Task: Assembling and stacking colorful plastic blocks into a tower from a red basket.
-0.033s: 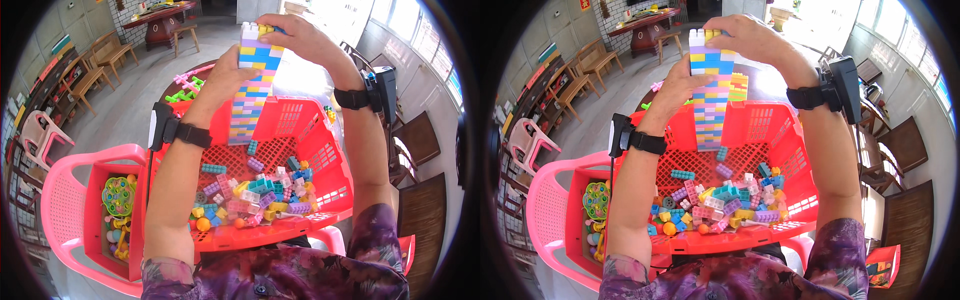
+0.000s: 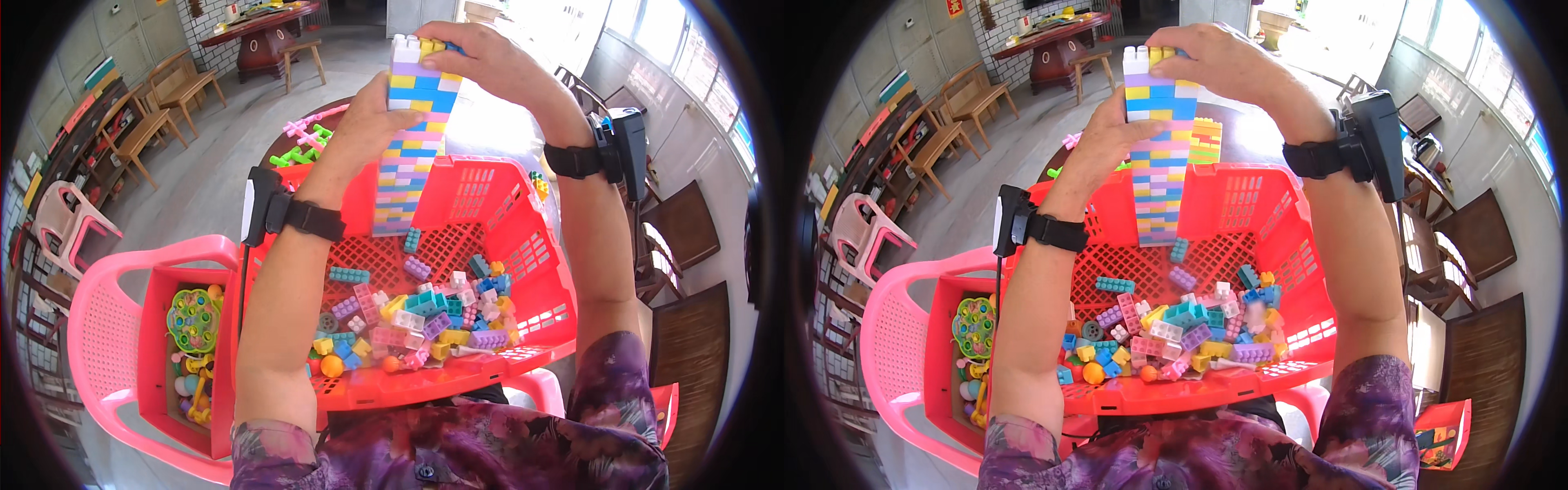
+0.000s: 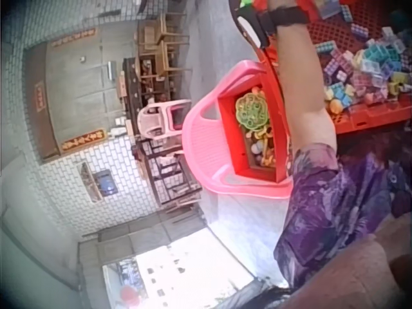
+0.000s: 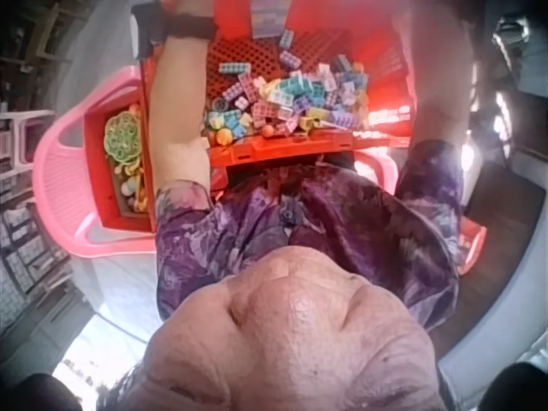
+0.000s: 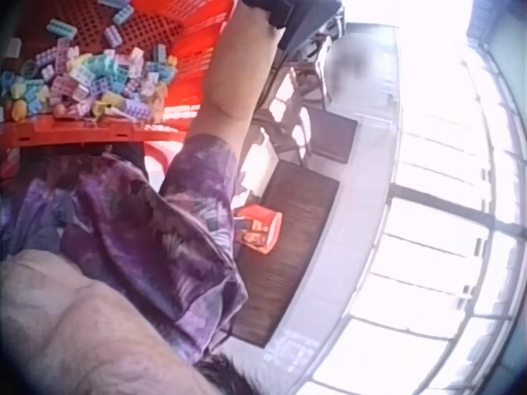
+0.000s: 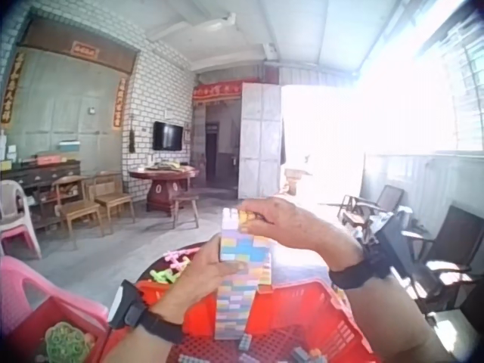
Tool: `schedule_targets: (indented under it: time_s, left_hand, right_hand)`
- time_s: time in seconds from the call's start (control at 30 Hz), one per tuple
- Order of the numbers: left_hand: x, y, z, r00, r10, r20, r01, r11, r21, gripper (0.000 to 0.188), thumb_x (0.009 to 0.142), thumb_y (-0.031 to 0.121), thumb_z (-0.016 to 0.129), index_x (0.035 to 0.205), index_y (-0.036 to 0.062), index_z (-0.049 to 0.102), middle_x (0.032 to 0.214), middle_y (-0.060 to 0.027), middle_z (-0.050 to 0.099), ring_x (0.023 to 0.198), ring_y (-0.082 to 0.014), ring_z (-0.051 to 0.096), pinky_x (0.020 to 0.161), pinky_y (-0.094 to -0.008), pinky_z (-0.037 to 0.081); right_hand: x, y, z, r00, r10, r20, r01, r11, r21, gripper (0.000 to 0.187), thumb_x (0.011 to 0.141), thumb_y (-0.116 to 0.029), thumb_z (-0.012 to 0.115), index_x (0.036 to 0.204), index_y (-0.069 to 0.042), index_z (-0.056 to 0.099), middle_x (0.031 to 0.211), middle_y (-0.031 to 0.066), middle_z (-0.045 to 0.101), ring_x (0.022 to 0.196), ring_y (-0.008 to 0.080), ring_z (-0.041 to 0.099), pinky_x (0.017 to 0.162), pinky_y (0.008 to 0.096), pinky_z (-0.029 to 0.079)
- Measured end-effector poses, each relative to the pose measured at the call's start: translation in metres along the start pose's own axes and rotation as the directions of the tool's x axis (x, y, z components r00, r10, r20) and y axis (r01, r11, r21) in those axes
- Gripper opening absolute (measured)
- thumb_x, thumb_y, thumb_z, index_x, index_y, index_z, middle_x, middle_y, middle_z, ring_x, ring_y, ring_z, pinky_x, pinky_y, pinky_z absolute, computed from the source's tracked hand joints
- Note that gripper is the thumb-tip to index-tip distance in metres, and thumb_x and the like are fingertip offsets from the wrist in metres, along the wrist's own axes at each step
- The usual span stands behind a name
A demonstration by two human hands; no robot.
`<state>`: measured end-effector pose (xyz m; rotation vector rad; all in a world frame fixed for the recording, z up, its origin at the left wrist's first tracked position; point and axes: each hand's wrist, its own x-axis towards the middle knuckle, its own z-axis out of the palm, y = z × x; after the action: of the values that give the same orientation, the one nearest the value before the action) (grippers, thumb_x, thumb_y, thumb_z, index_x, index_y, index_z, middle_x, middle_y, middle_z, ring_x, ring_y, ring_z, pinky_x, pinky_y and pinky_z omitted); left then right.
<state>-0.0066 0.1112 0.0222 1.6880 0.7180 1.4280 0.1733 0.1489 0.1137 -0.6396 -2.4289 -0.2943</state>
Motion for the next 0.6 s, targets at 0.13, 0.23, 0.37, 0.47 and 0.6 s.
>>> schedule_targets:
  time_s: [0.13,0.23,0.37,0.47,0.6]
  left_hand:
    - [0.003,-0.004,0.000,1.000,-0.016,-0.025,0.017,0.998,0.060,0.043,0.082,0.003,0.063,0.121,0.0024,0.048,0.108,-0.0059,0.061,0.095,-0.0134,0.059,0.083,-0.0287,0.048]
    - [0.006,-0.007,0.001,0.997,-0.055,-0.050,0.062,0.989,0.131,0.042,0.082,0.003,0.064,0.121,0.0021,0.048,0.109,-0.0069,0.061,0.096,-0.0145,0.059,0.084,-0.0293,0.048]
    - [0.008,-0.009,-0.014,1.000,-0.004,-0.030,0.011,0.973,0.231,0.049,0.083,0.011,0.066,0.126,0.0021,0.044,0.106,-0.0084,0.062,0.097,-0.0170,0.060,0.084,-0.0306,0.048]
    - [0.016,0.000,-0.006,0.999,0.021,0.039,-0.023,0.998,0.061,0.041,0.081,-0.006,0.059,0.121,-0.0005,0.047,0.108,-0.0053,0.058,0.098,-0.0144,0.055,0.085,-0.0283,0.046]
    - [0.015,-0.002,0.004,0.999,0.045,-0.001,-0.044,0.986,0.162,0.038,0.082,-0.005,0.060,0.118,0.0001,0.048,0.107,-0.0042,0.057,0.097,-0.0121,0.054,0.084,-0.0274,0.046]
  right_hand:
    - [-0.002,0.000,0.005,1.000,-0.002,0.030,0.001,0.999,0.044,0.035,0.091,-0.027,0.057,0.118,-0.006,0.053,0.102,0.0084,0.064,0.091,0.0197,0.061,0.079,0.0302,0.048]
    - [-0.008,-0.002,0.014,0.994,-0.020,-0.111,0.041,0.980,0.194,0.034,0.086,-0.018,0.055,0.113,0.002,0.051,0.107,0.0205,0.057,0.100,0.0349,0.056,0.086,0.0397,0.045]
    - [-0.002,-0.009,0.017,0.988,-0.051,-0.143,0.081,0.974,0.212,0.033,0.087,-0.017,0.053,0.113,0.002,0.050,0.102,0.0215,0.056,0.099,0.0374,0.054,0.085,0.0408,0.044]
    - [-0.005,-0.001,0.036,0.961,-0.099,-0.259,0.129,0.986,0.104,0.032,0.086,-0.013,0.055,0.114,0.000,0.050,0.103,0.0170,0.058,0.098,0.0303,0.057,0.084,0.0375,0.045]
    - [-0.033,-0.013,0.056,0.925,0.333,-0.185,-0.023,0.533,0.846,0.042,0.083,-0.005,0.059,0.123,-0.001,0.045,0.107,0.0078,0.059,0.099,0.0168,0.057,0.084,0.0303,0.046]
